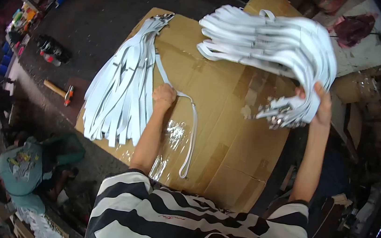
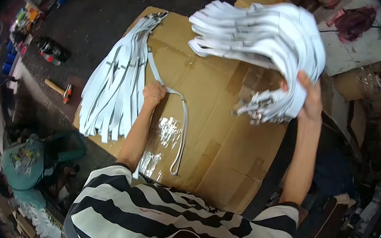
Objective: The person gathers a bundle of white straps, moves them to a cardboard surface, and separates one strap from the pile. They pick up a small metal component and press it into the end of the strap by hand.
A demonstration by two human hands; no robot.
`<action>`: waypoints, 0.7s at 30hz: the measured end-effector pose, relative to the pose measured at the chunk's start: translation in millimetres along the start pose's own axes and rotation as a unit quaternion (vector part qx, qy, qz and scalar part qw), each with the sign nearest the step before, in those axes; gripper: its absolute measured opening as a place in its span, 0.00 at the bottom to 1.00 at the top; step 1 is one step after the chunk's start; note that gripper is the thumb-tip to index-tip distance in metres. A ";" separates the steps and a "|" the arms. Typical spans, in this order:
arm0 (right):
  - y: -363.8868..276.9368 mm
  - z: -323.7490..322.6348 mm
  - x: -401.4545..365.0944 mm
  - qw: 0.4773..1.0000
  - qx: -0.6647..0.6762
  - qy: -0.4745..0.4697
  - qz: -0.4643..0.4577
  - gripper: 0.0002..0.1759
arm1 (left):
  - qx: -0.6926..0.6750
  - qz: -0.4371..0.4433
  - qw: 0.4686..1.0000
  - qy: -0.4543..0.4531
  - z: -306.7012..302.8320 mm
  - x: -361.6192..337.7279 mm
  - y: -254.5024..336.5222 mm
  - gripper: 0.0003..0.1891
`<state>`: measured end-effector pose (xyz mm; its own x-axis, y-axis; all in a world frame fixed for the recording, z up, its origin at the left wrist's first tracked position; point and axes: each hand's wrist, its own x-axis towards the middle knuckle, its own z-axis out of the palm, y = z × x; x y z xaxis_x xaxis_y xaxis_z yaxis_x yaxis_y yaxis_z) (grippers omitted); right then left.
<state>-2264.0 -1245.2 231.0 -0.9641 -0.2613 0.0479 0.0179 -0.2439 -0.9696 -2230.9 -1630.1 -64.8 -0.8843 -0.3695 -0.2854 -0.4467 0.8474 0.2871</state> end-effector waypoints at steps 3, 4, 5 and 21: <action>54.1 -12.1 -48.2 0.997 0.014 0.048 0.051 0.29 | -0.094 -0.059 0.989 0.093 -24.2 -52.1 32.4 0.19; 73.2 -21.2 -64.8 0.995 0.015 0.054 0.087 0.28 | -0.159 -0.022 0.986 0.046 -11.2 -70.4 44.7 0.21; 92.6 -30.5 -82.8 0.990 0.018 0.061 0.122 0.28 | -0.222 0.016 0.975 -0.001 11.9 -87.9 58.0 0.23; 223.6 -97.7 -244.7 0.905 -0.015 0.033 0.423 0.56 | -0.753 -0.092 0.593 -0.272 166.2 -104.4 147.1 0.39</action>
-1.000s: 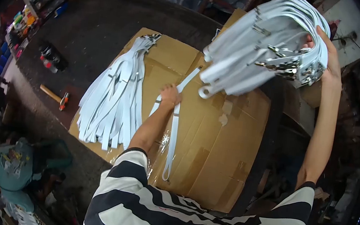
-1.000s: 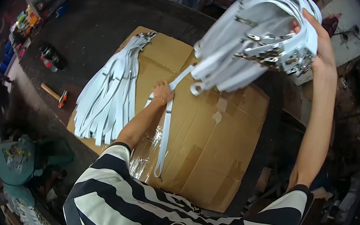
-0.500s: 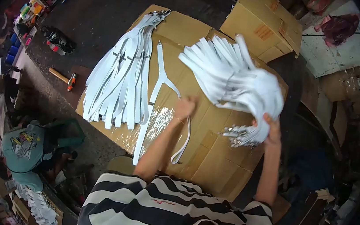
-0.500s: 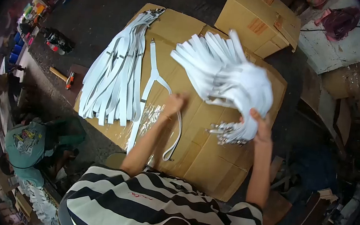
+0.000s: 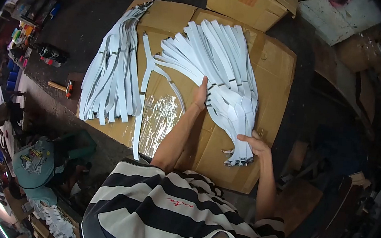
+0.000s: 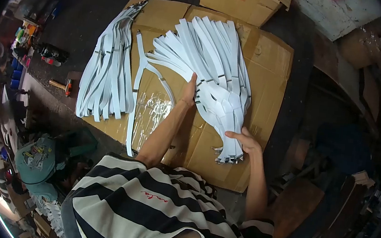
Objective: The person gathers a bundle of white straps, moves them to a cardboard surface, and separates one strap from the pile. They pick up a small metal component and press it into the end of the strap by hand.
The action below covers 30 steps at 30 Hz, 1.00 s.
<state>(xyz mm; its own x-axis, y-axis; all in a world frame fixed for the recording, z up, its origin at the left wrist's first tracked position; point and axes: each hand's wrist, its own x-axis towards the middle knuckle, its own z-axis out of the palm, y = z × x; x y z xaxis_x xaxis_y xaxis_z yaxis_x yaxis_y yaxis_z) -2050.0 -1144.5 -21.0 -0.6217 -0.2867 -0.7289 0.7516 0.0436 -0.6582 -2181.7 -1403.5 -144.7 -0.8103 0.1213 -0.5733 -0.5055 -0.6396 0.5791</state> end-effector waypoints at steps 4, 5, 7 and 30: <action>2.4 -2.3 26.8 0.997 -0.016 -0.035 0.067 0.50 | 0.160 0.040 0.978 0.124 -10.0 43.5 15.1 0.37; -1.2 3.1 31.6 0.997 -0.038 -0.023 0.059 0.50 | 0.223 0.067 0.958 0.169 -5.2 46.4 22.8 0.37; -3.7 7.9 41.9 0.997 -0.056 -0.008 0.051 0.51 | 0.248 0.101 0.949 0.164 4.6 49.4 38.7 0.38; 50.7 53.0 -5.0 0.837 -0.298 0.407 -0.212 0.34 | 0.712 0.137 0.678 -0.119 -23.9 -181.7 -22.1 0.15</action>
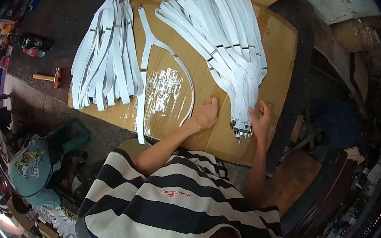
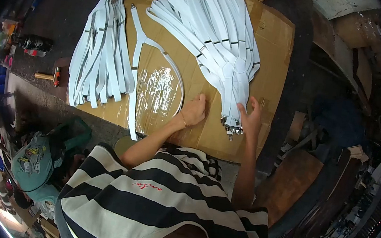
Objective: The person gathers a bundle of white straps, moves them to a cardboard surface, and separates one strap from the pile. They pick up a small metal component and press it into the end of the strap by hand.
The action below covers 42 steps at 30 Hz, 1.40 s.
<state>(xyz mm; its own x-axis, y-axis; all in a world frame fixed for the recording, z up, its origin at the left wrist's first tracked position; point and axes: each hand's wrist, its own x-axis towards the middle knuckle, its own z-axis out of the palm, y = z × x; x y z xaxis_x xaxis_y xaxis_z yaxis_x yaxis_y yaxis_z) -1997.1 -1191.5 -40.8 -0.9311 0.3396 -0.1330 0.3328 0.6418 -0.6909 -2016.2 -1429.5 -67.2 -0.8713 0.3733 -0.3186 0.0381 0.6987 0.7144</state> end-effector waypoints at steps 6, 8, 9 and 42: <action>-60.2 9.8 -7.5 0.993 0.015 0.060 -0.102 0.19 | -0.006 0.122 0.990 -0.071 -21.1 -3.0 -31.6 0.17; -66.2 24.4 -24.8 0.993 0.068 -0.023 -0.095 0.18 | -0.034 0.171 0.984 -0.041 -25.5 -14.6 -36.3 0.21; -67.4 32.6 -37.4 0.985 0.115 -0.103 -0.081 0.17 | -0.031 0.164 0.985 -0.036 -26.3 -23.1 -32.7 0.21; -56.3 125.9 -65.5 0.998 -0.018 -0.052 -0.041 0.14 | 0.130 -0.138 0.979 0.068 -94.3 -143.9 -86.6 0.24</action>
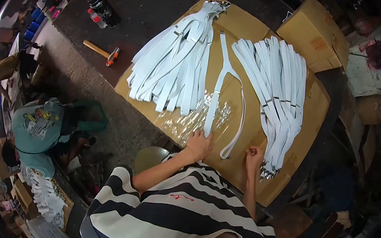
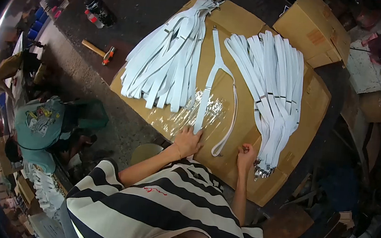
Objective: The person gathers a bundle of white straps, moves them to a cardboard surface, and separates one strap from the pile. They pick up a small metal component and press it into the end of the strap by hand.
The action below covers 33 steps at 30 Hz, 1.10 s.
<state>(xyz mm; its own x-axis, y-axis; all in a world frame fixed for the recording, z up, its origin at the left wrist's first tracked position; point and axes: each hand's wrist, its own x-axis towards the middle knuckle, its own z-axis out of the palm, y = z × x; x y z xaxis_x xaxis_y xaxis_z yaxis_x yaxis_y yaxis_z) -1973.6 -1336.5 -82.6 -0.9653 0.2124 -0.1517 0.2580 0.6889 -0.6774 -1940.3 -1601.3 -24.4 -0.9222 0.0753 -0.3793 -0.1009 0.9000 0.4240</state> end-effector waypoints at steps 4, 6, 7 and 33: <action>4.6 8.7 1.8 0.999 -0.013 -0.015 0.026 0.19 | -0.004 0.102 0.992 0.073 -49.3 39.8 -17.2 0.20; 8.9 14.1 4.1 0.999 -0.028 -0.009 0.041 0.20 | 0.012 0.119 0.990 0.073 -65.5 70.7 -25.0 0.15; 0.9 11.9 6.0 0.997 -0.017 -0.029 0.076 0.20 | 0.012 0.132 0.989 0.067 -70.1 88.2 -27.8 0.15; 71.5 -143.0 290.3 0.991 0.026 0.000 0.131 0.43 | -0.271 -0.065 0.916 0.289 -3.5 327.9 149.5 0.53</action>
<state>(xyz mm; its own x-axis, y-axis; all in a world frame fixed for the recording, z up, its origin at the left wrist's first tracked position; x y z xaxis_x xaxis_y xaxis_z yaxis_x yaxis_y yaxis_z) -2229.8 -1126.4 -72.1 -0.8653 0.3790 -0.3280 0.4978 0.5737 -0.6504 -2259.1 -1443.6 -82.5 -0.9169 -0.3985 -0.0232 -0.2498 0.5275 0.8120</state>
